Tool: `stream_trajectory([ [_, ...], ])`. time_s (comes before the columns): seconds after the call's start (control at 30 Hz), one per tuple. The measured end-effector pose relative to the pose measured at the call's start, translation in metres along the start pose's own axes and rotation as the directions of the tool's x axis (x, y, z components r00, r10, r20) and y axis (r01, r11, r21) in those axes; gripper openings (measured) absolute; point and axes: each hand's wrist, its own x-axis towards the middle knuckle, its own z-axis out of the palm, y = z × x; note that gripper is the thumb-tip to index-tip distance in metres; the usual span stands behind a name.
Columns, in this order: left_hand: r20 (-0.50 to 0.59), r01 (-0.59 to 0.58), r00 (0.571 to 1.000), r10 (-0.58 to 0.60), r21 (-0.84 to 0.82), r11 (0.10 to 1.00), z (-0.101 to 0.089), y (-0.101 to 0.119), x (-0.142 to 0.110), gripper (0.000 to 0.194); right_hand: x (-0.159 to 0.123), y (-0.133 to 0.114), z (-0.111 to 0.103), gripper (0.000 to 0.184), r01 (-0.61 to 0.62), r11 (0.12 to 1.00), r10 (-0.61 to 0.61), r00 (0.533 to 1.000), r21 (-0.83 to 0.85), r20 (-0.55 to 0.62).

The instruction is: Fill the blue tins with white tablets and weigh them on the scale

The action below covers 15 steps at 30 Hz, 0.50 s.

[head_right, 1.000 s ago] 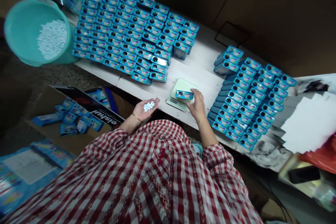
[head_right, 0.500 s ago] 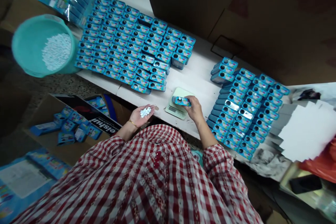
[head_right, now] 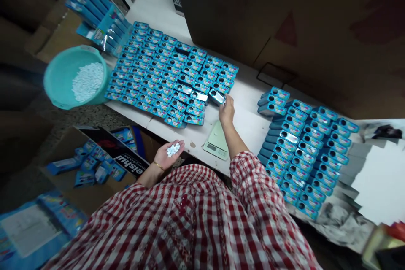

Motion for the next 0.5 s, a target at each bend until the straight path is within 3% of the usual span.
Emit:
stream_trajectory([
  [0.1, -0.015, -0.001, 1.0, 0.001, 0.001, 1.0, -0.003, 0.0, -0.001, 0.018, -0.025, 0.012, -0.019, 0.037, 0.081, 0.994, -0.08, 0.997, -0.076, 0.012],
  [0.17, -0.028, 0.0, 1.0, 0.0, 0.004, 1.0, -0.003, -0.001, 0.0, 0.017, -0.055, 0.018, -0.034, 0.025, 0.166, 0.971, -0.131, 0.972, -0.174, 0.197],
  [0.23, -0.036, 0.014, 0.999, -0.013, 0.005, 1.0, -0.001, -0.003, 0.002, 0.018, -0.088, 0.021, -0.04, 0.019, 0.278, 0.935, -0.152, 0.875, -0.221, 0.459],
  [0.3, -0.029, 0.031, 0.999, -0.03, 0.005, 1.0, 0.002, -0.005, 0.003, 0.018, -0.112, 0.02, -0.037, 0.018, 0.342, 0.906, -0.133, 0.791, -0.251, 0.596],
  [0.4, -0.002, 0.047, 0.999, -0.047, 0.009, 0.999, 0.006, -0.008, 0.004, 0.019, -0.122, 0.017, -0.024, 0.025, 0.349, 0.864, -0.037, 0.763, -0.363, 0.645],
  [0.5, -0.001, 0.039, 0.999, -0.039, 0.006, 0.999, 0.007, -0.009, 0.001, 0.018, -0.11, 0.013, -0.021, 0.025, 0.345, 0.832, 0.032, 0.752, -0.435, 0.658],
])
